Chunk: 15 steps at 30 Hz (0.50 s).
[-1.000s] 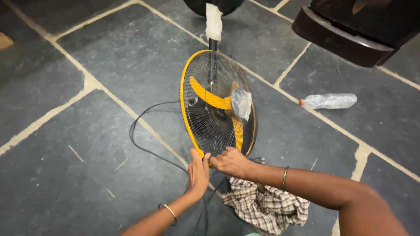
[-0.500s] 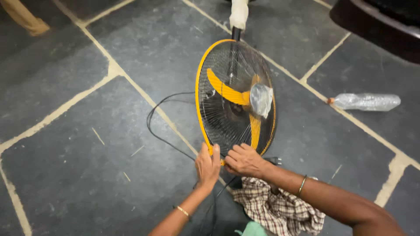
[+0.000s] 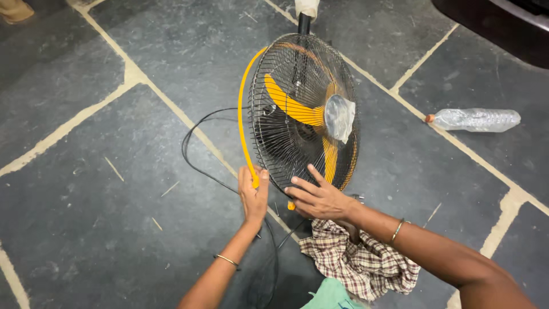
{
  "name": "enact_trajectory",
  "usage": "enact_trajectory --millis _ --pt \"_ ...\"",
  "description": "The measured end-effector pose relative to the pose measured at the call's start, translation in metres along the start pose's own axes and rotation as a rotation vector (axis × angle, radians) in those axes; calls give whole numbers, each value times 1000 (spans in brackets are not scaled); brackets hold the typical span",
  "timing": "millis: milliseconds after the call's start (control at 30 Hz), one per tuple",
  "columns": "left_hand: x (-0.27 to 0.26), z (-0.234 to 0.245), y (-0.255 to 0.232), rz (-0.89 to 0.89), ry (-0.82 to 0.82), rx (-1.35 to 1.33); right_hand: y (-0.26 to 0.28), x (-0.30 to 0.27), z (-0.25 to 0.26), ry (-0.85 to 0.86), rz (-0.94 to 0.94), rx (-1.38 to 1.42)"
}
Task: The person assembles a standing fan by attaching the front protective cage to the fan head. They align the cage with the fan blades and secure it in place.
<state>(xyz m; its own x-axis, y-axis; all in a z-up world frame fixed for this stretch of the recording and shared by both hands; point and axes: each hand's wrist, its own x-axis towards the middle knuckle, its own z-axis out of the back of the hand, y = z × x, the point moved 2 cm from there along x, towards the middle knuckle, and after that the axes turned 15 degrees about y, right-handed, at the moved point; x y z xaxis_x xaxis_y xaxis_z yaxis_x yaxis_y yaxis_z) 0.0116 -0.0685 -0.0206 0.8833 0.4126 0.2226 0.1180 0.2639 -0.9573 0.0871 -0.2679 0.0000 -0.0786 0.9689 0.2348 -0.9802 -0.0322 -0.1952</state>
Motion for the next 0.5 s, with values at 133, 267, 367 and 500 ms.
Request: enact_trajectory --millis 133,267,367,500 --pt "4 -2 5 -73 36 53 -9 4 -2 14 54 14" --pt "3 -2 14 -108 62 25 -11 1 -3 3 41 1" --pt "5 -2 18 -71 64 3 -13 -4 -2 -6 30 18" --pt "2 -4 11 -97 7 67 -14 -6 0 -18 25 34"
